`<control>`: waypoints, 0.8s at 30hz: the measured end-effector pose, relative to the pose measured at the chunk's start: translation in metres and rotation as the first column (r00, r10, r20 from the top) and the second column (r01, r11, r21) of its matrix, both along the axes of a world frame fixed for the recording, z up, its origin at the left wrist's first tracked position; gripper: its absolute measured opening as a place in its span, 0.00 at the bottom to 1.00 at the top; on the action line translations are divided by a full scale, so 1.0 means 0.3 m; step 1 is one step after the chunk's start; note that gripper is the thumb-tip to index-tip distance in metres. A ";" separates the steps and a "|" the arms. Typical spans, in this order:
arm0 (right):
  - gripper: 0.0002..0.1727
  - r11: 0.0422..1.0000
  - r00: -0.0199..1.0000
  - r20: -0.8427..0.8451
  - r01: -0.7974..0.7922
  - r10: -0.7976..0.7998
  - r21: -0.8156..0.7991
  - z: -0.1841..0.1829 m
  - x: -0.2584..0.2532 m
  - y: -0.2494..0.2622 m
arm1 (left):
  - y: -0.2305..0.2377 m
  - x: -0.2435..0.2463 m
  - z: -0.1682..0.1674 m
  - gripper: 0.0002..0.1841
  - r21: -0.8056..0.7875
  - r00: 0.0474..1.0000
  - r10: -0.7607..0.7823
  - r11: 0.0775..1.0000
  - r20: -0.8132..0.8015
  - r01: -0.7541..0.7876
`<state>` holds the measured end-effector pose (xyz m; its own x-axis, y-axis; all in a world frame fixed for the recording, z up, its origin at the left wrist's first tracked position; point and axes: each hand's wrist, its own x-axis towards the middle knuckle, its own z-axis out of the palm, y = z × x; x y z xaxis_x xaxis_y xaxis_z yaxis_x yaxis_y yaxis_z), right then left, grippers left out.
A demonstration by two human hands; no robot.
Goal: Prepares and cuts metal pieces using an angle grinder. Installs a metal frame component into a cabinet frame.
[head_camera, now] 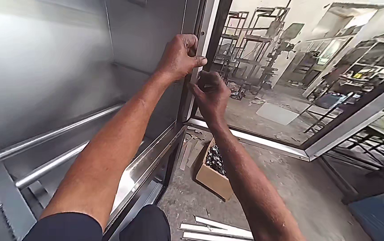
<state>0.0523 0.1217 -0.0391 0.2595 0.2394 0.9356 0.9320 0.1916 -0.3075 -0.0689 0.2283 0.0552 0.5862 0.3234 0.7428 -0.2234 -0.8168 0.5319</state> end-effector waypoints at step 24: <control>0.20 0.999 0.999 0.031 0.032 -0.034 0.038 -0.011 -0.006 0.004 | -0.017 -0.009 0.005 0.15 -0.003 0.998 0.056 0.998 -0.023 -0.056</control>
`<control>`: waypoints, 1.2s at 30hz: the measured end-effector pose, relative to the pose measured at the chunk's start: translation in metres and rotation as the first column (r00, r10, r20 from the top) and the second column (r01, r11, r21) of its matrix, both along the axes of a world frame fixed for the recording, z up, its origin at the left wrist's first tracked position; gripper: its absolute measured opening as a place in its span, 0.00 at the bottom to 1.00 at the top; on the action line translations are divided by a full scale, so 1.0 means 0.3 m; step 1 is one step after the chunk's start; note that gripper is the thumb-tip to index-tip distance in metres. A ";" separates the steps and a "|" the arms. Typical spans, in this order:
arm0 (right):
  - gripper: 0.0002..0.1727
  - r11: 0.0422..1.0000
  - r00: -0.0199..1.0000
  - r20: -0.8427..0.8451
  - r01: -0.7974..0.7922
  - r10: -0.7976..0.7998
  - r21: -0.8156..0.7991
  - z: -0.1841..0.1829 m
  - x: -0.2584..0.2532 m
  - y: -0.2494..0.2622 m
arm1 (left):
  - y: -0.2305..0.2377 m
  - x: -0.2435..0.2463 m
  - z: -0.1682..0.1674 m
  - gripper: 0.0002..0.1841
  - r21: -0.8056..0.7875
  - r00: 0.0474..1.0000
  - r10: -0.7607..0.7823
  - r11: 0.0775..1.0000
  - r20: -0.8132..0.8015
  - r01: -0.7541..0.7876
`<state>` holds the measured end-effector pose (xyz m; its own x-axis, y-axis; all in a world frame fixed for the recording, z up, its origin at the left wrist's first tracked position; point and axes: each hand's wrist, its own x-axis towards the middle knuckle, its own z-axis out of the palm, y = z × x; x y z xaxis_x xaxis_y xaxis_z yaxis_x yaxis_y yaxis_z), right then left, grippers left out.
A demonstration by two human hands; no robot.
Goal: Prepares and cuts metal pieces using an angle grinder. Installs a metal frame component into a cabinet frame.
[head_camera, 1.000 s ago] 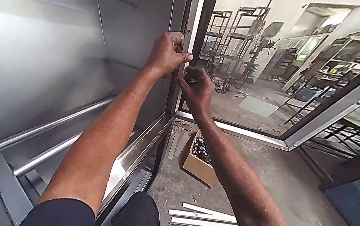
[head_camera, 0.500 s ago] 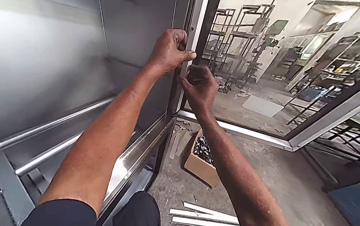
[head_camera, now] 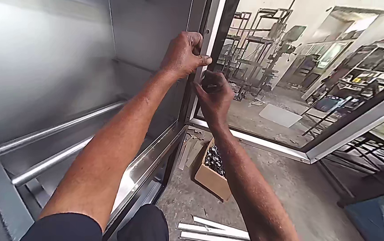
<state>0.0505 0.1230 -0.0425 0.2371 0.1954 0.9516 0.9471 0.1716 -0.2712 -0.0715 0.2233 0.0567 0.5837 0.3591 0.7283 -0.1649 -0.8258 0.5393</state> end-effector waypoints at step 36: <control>0.19 1.000 0.998 -0.055 0.002 -0.003 -0.018 0.014 -0.006 -0.007 | -0.058 -0.022 0.019 0.19 -0.068 0.980 0.191 0.979 -0.054 -0.194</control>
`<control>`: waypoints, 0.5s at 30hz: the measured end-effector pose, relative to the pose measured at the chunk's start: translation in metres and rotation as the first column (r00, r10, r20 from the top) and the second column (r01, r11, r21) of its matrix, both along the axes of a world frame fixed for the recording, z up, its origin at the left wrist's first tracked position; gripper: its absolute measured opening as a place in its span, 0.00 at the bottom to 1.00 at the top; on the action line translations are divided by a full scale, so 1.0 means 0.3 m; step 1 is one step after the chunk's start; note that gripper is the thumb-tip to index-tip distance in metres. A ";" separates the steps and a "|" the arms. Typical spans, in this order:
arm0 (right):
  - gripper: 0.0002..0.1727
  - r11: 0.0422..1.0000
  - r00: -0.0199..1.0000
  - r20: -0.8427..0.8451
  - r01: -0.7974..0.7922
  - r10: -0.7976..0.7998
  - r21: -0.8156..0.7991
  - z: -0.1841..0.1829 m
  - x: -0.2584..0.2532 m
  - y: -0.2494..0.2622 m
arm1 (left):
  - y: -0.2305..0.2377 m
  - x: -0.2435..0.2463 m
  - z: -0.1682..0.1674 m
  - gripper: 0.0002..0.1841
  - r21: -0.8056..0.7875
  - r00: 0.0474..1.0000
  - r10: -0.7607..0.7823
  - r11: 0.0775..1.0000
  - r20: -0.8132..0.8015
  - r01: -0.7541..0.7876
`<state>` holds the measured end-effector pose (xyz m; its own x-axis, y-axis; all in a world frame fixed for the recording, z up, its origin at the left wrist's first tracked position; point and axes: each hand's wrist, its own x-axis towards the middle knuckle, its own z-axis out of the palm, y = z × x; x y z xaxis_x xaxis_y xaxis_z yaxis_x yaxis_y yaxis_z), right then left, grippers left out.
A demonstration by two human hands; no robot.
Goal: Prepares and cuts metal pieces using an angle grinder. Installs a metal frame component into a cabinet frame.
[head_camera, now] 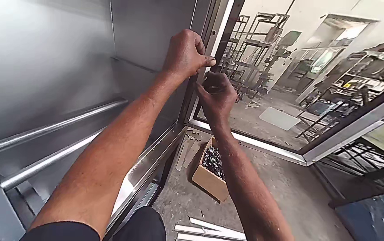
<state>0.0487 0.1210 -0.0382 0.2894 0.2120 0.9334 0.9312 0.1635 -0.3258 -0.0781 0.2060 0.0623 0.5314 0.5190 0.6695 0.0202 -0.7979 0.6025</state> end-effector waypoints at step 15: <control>0.21 1.000 1.000 0.025 -0.002 0.001 0.010 -0.011 -0.001 0.000 | 0.012 0.005 -0.011 0.20 -0.036 0.999 -0.021 0.999 0.029 0.022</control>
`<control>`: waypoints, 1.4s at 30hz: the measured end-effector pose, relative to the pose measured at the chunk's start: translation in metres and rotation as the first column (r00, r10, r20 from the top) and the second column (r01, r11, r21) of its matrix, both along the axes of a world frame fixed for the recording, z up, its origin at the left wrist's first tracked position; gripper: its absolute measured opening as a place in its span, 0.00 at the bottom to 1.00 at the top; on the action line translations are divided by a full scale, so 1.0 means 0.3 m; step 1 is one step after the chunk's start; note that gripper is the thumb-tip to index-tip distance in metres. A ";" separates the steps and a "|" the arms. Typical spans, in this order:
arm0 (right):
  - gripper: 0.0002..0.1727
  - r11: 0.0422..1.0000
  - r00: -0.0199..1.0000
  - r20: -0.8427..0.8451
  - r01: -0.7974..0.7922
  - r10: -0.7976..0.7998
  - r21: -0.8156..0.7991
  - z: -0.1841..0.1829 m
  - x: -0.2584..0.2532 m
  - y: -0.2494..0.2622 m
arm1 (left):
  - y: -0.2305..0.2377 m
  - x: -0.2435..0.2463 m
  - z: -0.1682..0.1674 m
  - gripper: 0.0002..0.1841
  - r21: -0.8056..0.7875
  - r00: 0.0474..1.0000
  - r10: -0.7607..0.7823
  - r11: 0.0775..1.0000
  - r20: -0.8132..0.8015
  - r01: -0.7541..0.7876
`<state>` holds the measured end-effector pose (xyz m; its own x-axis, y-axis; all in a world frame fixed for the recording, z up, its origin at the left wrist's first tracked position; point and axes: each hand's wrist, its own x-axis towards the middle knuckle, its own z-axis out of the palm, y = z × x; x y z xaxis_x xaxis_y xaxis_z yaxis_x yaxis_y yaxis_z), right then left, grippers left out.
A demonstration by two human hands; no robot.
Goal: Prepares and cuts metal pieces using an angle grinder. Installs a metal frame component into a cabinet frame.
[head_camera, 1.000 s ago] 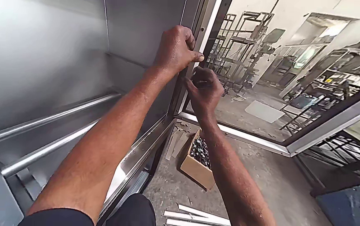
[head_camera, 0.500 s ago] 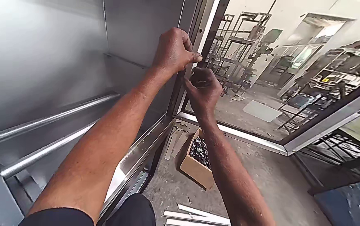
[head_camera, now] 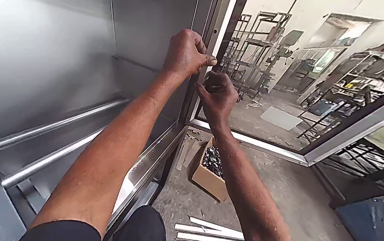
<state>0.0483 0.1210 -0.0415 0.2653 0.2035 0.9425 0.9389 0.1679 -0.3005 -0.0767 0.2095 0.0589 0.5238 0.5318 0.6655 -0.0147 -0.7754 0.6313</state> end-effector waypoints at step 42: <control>0.29 0.993 0.998 -0.030 -0.062 0.059 -0.097 -0.045 -0.027 -0.100 | 0.002 0.011 0.000 0.19 0.003 0.999 -0.010 1.000 -0.030 0.010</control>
<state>0.0403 0.0911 -0.0551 0.2746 0.3111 0.9098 0.9192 0.1927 -0.3433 -0.0734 0.2101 0.0588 0.5490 0.5246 0.6507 -0.0031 -0.7772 0.6292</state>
